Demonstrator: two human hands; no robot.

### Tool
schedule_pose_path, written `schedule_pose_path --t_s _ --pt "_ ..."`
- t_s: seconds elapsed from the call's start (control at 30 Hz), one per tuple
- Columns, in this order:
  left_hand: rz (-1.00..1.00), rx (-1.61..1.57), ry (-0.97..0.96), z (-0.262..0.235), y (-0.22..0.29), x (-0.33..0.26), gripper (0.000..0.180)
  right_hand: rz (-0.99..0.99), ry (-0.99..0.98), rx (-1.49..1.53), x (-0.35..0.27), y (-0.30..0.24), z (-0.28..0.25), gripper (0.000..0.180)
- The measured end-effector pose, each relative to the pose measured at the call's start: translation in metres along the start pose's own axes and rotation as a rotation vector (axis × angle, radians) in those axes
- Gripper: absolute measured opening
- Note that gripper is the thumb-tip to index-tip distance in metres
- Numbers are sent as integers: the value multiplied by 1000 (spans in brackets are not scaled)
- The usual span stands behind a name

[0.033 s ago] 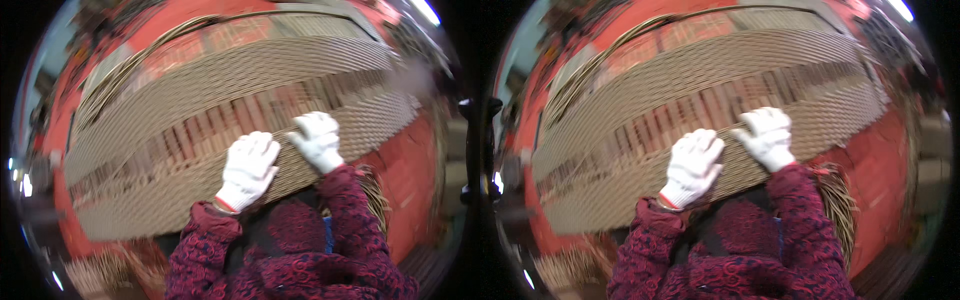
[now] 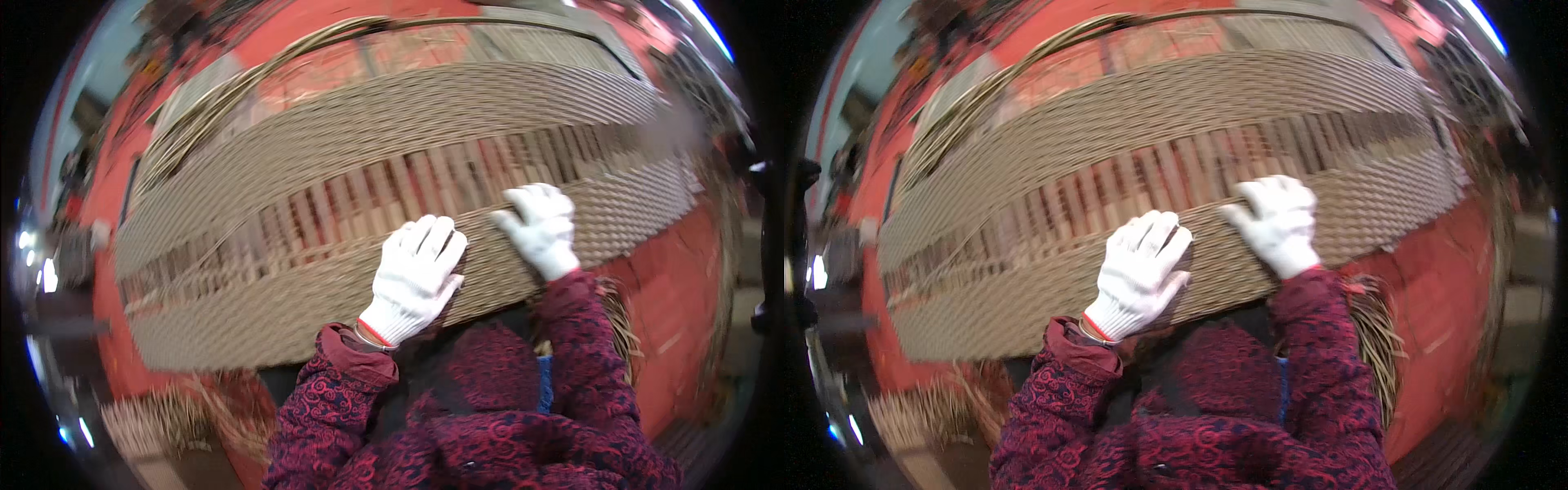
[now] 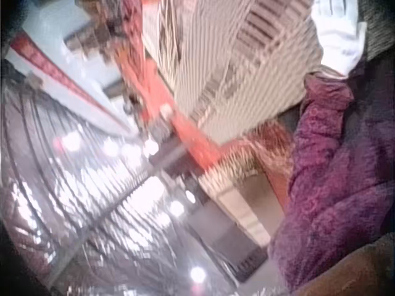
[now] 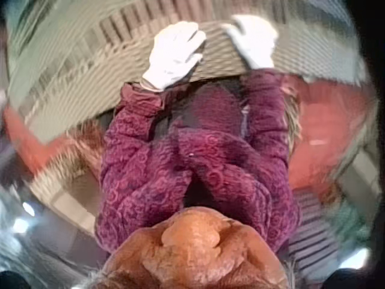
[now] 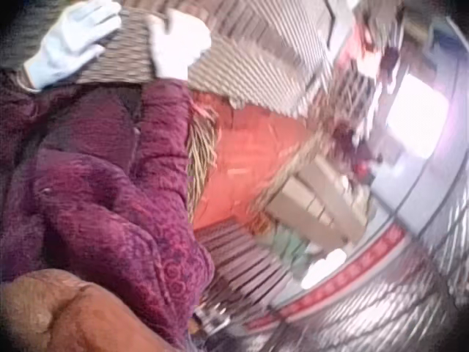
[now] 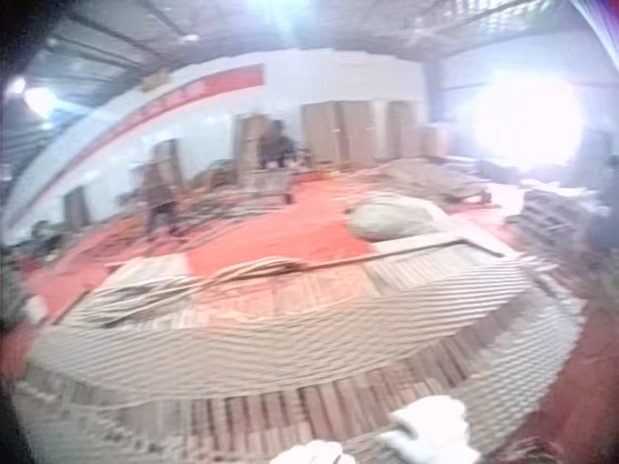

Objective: The person weaves a large flat basket by hand, interlacing thin reed strips through a pre-formed frame. They repeatedly pull new strips through the weave, tighten the pattern, and adjust the basket's position to continue the work.

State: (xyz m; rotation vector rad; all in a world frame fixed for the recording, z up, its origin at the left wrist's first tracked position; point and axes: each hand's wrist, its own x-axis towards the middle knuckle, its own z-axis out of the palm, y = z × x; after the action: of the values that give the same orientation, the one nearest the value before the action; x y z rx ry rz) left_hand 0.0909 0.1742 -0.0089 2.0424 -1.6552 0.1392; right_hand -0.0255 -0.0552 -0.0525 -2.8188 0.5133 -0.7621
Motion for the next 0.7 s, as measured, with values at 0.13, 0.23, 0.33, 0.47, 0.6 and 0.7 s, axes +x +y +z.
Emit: schedule_pose_path --t_s 0.13,0.23,0.33,0.47,0.6,0.7 --pt "-266 101 188 -79 -57 -106 43 73 -81 -42 19 -11 0 31" --pt "-683 517 338 -131 -90 -209 55 84 -49 -105 25 -17 4 34" --pt "-1353 473 698 -142 -109 -285 59 51 -4 -99 25 -15 9 37" --pt "-1238 -952 1334 -124 -116 -318 55 -326 169 -258 29 4 12 34" --pt "-1201 -1357 1377 -122 -109 -312 48 -5 -86 -87 41 15 7 39" --pt "-1006 -1646 1446 -127 -99 -309 46 -24 -32 -101 43 16 1 49"
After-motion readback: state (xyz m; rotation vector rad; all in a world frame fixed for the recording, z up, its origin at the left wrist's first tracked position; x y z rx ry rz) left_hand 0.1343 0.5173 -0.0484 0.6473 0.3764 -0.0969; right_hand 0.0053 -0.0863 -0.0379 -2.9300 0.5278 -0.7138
